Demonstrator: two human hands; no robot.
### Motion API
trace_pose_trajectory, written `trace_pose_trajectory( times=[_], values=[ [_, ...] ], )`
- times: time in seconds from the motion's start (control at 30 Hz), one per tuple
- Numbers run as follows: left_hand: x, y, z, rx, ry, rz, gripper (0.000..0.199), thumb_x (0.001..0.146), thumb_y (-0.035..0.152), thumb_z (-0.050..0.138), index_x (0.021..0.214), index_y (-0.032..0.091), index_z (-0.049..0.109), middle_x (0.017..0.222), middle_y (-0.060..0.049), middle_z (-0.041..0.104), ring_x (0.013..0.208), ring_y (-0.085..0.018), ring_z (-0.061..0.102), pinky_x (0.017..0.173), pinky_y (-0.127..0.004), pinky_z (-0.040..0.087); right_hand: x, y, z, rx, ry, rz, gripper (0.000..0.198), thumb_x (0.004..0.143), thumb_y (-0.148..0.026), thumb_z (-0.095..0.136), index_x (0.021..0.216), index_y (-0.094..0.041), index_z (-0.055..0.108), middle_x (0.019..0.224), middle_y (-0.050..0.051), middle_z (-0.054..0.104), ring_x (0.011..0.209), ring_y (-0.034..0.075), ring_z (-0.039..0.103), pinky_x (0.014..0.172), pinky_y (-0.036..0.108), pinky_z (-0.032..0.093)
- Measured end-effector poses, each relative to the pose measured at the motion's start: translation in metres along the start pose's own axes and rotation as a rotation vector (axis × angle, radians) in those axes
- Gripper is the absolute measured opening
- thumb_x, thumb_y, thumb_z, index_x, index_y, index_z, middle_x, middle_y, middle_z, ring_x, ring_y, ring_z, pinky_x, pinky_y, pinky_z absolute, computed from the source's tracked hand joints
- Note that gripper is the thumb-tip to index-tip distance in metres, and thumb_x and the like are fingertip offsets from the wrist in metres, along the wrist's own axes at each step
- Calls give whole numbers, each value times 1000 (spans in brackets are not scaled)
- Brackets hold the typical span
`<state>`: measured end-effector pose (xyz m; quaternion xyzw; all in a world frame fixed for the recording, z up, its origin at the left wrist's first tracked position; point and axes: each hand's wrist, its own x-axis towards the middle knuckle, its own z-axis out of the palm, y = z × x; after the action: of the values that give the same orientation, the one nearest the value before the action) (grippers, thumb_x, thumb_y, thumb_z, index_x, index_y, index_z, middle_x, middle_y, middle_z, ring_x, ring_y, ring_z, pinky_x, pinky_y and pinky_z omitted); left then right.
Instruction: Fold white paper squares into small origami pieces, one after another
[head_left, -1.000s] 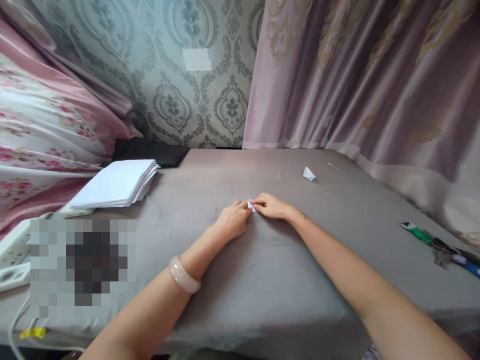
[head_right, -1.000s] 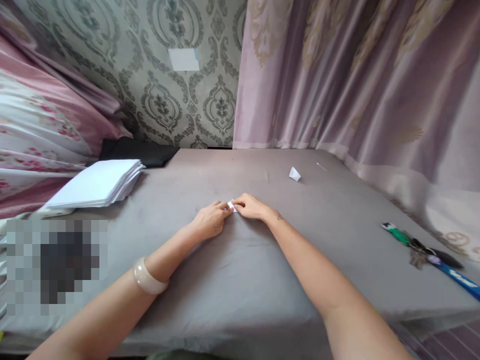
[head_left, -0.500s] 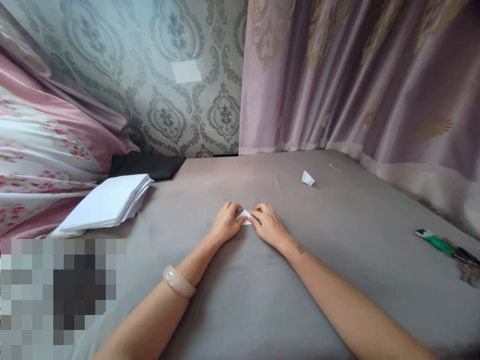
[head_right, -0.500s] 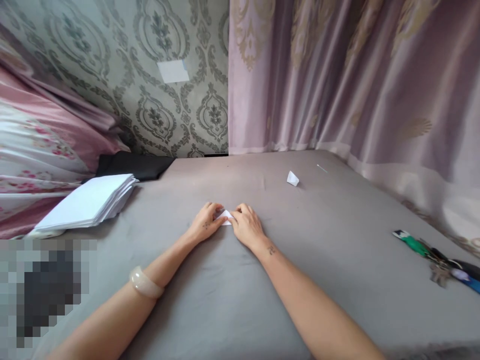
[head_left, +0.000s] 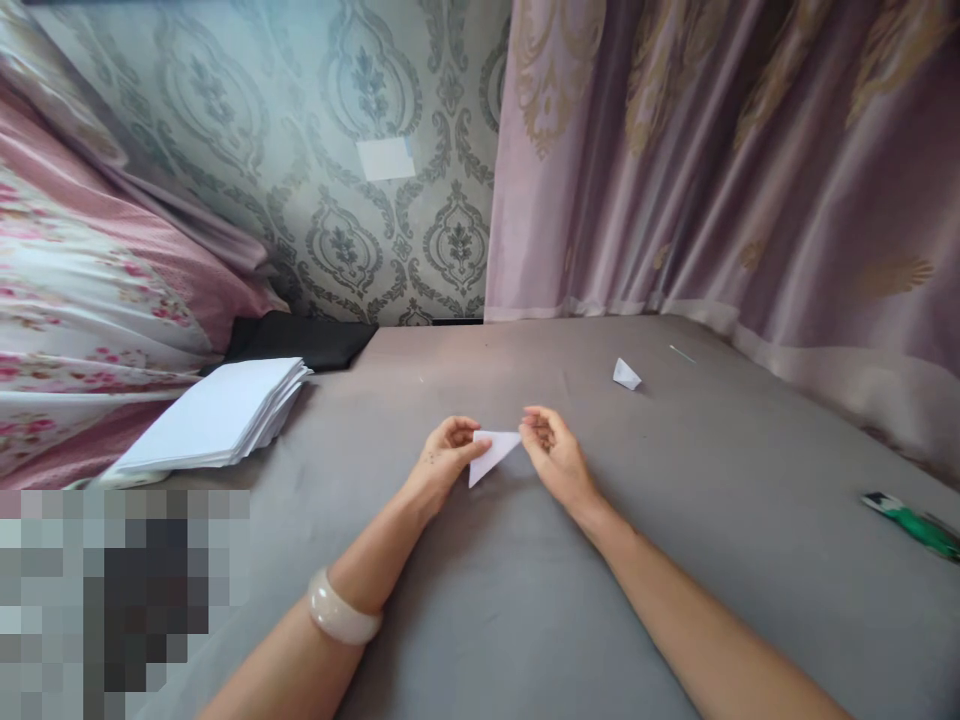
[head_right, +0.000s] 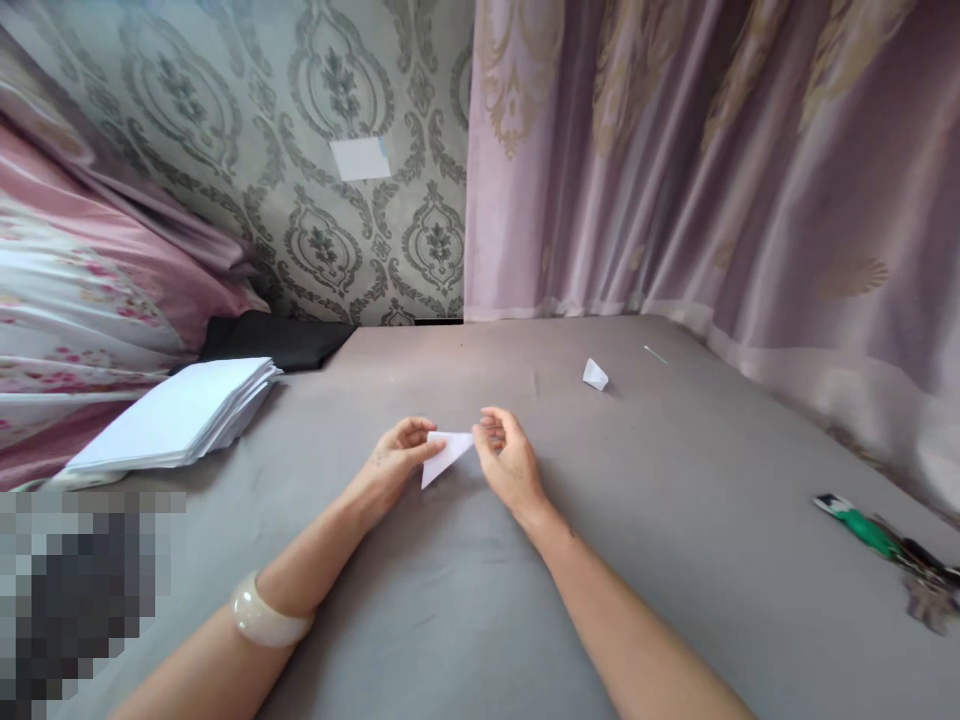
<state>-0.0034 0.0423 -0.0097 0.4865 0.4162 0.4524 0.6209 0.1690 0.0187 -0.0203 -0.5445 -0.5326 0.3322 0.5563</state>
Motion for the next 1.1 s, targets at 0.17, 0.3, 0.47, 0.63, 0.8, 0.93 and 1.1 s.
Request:
trace_pose_trajectory(
  times=[0.17, 0.3, 0.47, 0.63, 0.8, 0.93, 1.1],
  values=[
    [-5, 8, 6, -335, 54, -78, 48, 57, 25, 83, 96, 15, 59, 82, -2, 64, 67, -11, 59, 62, -22, 44, -3, -15, 3, 269, -85, 218, 44, 76, -53, 61, 101, -17, 60, 98, 10, 66, 90, 20, 62, 73, 30, 48],
    [-9, 4, 14, -353, -25, -93, 42, 60, 25, 82, 95, 15, 60, 83, -3, 66, 70, -12, 60, 66, -23, 44, -11, -23, 10, 309, -81, 149, 39, 74, -51, 65, 91, -16, 65, 85, 5, 67, 79, 16, 60, 69, 27, 46],
    [-15, 6, 17, -118, -93, -70, 35, 59, 30, 81, 85, 14, 65, 78, -3, 67, 70, -12, 58, 68, -23, 41, -7, -19, 2, 203, -56, 124, 33, 73, -48, 66, 76, -15, 68, 68, 2, 64, 66, 14, 56, 62, 26, 42],
    [-16, 12, 12, 123, -84, -126, 30, 59, 38, 80, 71, 13, 68, 63, 0, 63, 56, -9, 50, 57, -22, 35, -3, -21, -7, 95, -119, 110, 33, 73, -47, 66, 78, -15, 71, 70, 2, 66, 65, 15, 56, 61, 25, 41],
    [-10, 8, 5, -28, -8, -117, 30, 56, 37, 82, 66, 12, 70, 59, 0, 60, 53, -7, 46, 55, -21, 34, -11, -25, 0, 247, -241, 198, 37, 74, -49, 64, 89, -16, 71, 77, 3, 68, 66, 14, 56, 63, 25, 42],
    [-7, 6, 3, -97, -38, -129, 28, 55, 34, 83, 65, 12, 69, 57, 0, 58, 53, -7, 47, 56, -21, 34, -11, -19, 3, 119, -189, 151, 34, 75, -46, 63, 71, -13, 70, 59, -1, 59, 56, 11, 48, 54, 23, 35],
    [-9, 4, 5, -80, -90, -105, 25, 62, 33, 80, 75, 13, 72, 64, -1, 61, 58, -7, 50, 59, -20, 37, -10, -13, 2, -52, -130, 53, 33, 79, -44, 58, 72, -14, 71, 62, 1, 61, 59, 14, 53, 55, 24, 38]
  ],
)
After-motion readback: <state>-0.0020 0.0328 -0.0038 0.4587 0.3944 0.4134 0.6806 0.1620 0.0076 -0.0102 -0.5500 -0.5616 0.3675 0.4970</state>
